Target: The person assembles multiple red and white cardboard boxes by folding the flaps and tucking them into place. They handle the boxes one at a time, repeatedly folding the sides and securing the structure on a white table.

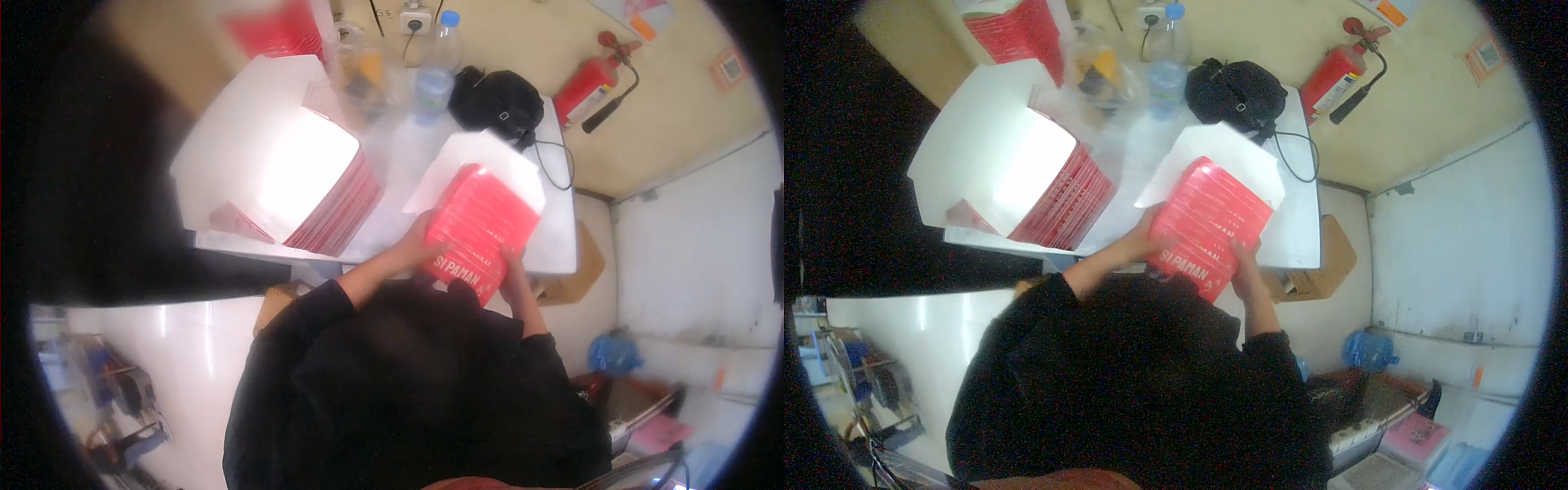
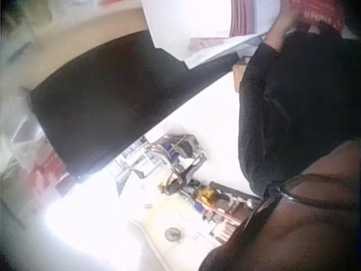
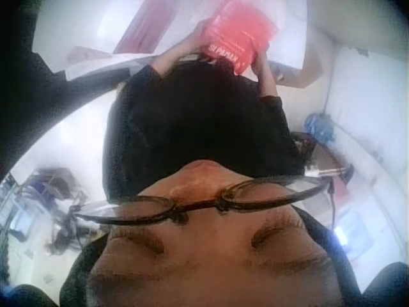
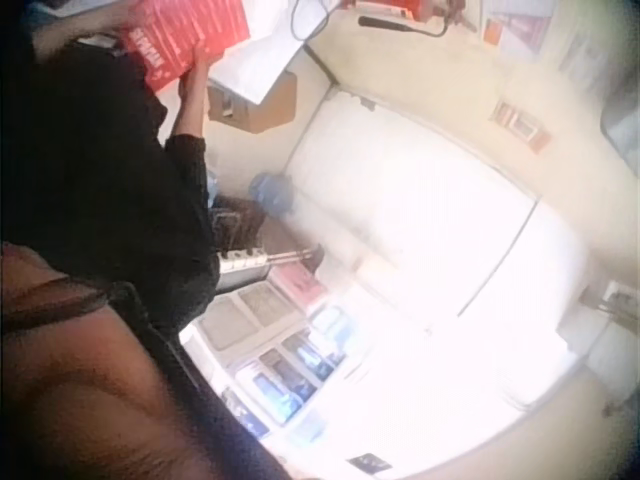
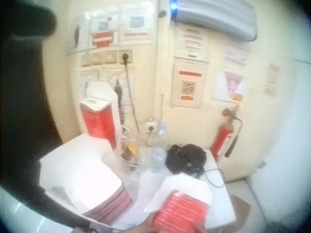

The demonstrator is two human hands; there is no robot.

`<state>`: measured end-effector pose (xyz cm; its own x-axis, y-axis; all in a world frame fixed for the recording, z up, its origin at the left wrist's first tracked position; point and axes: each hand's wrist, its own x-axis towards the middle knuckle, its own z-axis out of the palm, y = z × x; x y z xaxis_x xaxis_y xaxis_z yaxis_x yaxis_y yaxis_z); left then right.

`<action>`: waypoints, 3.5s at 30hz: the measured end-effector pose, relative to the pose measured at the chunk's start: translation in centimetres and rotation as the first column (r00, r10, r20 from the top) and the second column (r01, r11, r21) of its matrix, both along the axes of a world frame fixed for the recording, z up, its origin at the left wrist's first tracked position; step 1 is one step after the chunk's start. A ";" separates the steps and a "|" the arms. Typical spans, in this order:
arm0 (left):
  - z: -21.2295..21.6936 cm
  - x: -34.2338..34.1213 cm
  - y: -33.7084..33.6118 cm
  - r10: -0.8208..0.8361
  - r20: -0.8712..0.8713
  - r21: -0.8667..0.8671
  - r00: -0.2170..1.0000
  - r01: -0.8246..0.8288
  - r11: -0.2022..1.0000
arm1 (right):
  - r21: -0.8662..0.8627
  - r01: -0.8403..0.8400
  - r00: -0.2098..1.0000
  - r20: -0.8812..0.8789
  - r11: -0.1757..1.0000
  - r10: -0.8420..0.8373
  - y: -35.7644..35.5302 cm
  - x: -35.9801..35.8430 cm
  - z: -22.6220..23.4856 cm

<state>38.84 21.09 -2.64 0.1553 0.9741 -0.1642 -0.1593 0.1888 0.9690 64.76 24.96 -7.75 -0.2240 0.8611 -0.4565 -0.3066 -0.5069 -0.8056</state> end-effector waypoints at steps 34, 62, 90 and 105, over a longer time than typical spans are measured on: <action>11.0 -24.4 -6.2 0.721 -0.437 0.799 0.538 -0.135 0.586 | 0.852 -0.500 0.864 0.477 0.155 0.161 3.0 -27.2 32.9; -6.1 -41.3 -13.3 0.778 -0.473 0.878 0.413 0.299 0.374 | 0.583 -0.804 0.550 0.804 0.119 -0.225 -6.8 -48.7 22.6; -4.7 -35.3 -12.3 0.792 -0.401 0.914 0.460 0.258 0.313 | 0.420 -0.868 0.497 0.705 -0.266 -0.506 -7.4 -46.9 22.5; -2.8 -33.9 -12.9 0.723 -0.453 0.891 0.522 0.239 0.386 | 0.378 -0.907 0.419 0.765 -0.186 -0.490 -8.3 -44.5 22.8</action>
<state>4.96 8.22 -5.42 0.1789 0.5821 0.7932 0.7556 -0.5976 0.2682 20.27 16.69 15.09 -0.8551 0.3388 0.3926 0.3661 0.9305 -0.0055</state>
